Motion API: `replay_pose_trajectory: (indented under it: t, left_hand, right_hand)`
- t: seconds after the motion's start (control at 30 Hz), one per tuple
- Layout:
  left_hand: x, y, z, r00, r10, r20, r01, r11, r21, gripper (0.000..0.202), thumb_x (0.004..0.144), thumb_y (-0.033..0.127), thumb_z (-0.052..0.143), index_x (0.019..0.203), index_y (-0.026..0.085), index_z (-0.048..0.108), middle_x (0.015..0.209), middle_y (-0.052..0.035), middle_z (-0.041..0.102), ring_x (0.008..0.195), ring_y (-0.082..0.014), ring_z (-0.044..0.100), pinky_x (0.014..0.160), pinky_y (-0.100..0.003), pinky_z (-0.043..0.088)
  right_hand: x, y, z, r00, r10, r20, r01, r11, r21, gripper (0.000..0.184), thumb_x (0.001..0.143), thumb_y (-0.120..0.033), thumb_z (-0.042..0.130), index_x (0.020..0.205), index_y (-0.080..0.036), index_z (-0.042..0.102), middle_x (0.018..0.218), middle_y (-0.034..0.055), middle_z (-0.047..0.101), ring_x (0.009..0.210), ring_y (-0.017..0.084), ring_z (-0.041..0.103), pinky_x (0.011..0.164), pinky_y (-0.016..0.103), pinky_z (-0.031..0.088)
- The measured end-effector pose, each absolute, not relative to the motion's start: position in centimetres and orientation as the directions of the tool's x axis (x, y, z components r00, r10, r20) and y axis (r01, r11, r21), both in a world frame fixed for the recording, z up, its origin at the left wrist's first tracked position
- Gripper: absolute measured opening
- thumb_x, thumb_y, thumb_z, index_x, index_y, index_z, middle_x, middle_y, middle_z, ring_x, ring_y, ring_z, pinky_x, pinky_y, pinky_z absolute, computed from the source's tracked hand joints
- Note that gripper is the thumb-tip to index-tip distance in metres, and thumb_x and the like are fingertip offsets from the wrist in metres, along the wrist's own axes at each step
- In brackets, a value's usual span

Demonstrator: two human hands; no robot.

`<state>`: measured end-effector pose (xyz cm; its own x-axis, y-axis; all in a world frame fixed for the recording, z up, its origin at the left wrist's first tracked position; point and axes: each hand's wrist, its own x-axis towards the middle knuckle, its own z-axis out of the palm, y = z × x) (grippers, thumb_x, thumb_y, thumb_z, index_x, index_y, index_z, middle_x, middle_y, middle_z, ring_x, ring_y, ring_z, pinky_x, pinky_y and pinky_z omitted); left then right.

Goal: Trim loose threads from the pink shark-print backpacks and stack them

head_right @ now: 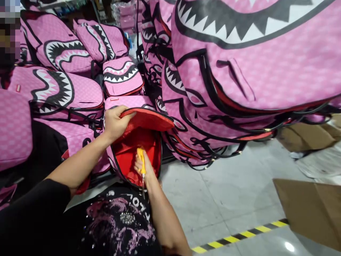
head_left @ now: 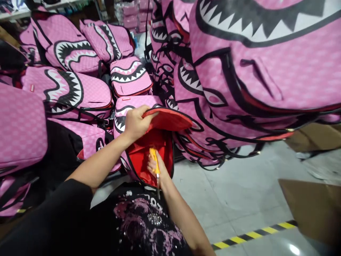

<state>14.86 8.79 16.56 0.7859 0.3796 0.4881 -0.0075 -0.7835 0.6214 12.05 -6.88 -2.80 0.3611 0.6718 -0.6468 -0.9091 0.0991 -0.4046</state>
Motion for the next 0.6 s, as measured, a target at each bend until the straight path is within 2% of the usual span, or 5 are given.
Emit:
replay_pose_trajectory:
  t: [0.07, 0.17, 0.27, 0.47, 0.6]
  left_hand:
    - [14.9, 9.6, 16.7, 0.746, 0.384, 0.544, -0.025, -0.799, 0.600, 0.026, 0.087, 0.036, 0.059, 0.069, 0.017, 0.062, 0.057, 0.0042, 0.052, 0.056, -0.0097, 0.046, 0.057, -0.022, 0.034]
    - [14.6, 9.9, 16.6, 0.736, 0.370, 0.567, -0.013, -0.830, 0.558, 0.024, 0.088, 0.035, 0.058, 0.071, 0.018, 0.062, 0.059, 0.0040, 0.052, 0.058, -0.0101, 0.048, 0.059, -0.022, 0.035]
    - [14.1, 9.4, 16.6, 0.752, 0.348, 0.560, -0.009, -0.844, 0.536, 0.022, 0.087, 0.033, 0.057, 0.072, 0.018, 0.063, 0.059, 0.0038, 0.054, 0.057, -0.0102, 0.049, 0.059, -0.022, 0.036]
    - [12.5, 8.5, 17.5, 0.739, 0.276, 0.615, -0.058, -0.883, 0.465, 0.018, 0.084, 0.031, 0.058, 0.073, 0.018, 0.065, 0.061, 0.0028, 0.057, 0.057, -0.0102, 0.052, 0.058, -0.022, 0.038]
    - [10.9, 7.3, 18.5, 0.683, 0.191, 0.705, -0.176, -0.893, 0.414, 0.013, 0.082, 0.023, 0.058, 0.075, 0.018, 0.066, 0.061, 0.0028, 0.060, 0.055, -0.0088, 0.053, 0.056, -0.021, 0.039]
  right_hand:
    - [11.3, -8.0, -3.6, 0.330, 0.738, -0.588, -0.921, 0.117, -0.371, 0.051, 0.095, -0.064, 0.037, 0.075, -0.020, 0.052, 0.042, -0.0116, 0.025, 0.033, 0.007, 0.017, 0.034, 0.018, 0.022]
    - [11.3, -8.8, -4.2, 0.444, 0.671, -0.594, -0.890, 0.252, -0.381, 0.050, 0.096, -0.065, 0.035, 0.076, -0.021, 0.050, 0.042, -0.0116, 0.026, 0.033, 0.007, 0.020, 0.035, 0.017, 0.022]
    - [11.5, -8.7, -4.4, 0.466, 0.645, -0.606, -0.882, 0.281, -0.379, 0.049, 0.095, -0.065, 0.036, 0.076, -0.022, 0.049, 0.042, -0.0121, 0.025, 0.033, 0.007, 0.020, 0.035, 0.017, 0.023]
    - [10.4, -9.4, -4.8, 0.435, 0.668, -0.604, -0.874, 0.152, -0.462, 0.052, 0.088, -0.073, 0.045, 0.074, -0.022, 0.046, 0.041, -0.0123, 0.028, 0.032, 0.006, 0.022, 0.034, 0.017, 0.021]
    - [10.2, -10.3, -4.2, 0.386, 0.701, -0.600, -0.793, -0.081, -0.604, 0.058, 0.084, -0.080, 0.040, 0.069, -0.023, 0.040, 0.040, -0.0120, 0.025, 0.032, 0.005, 0.023, 0.034, 0.018, 0.022]
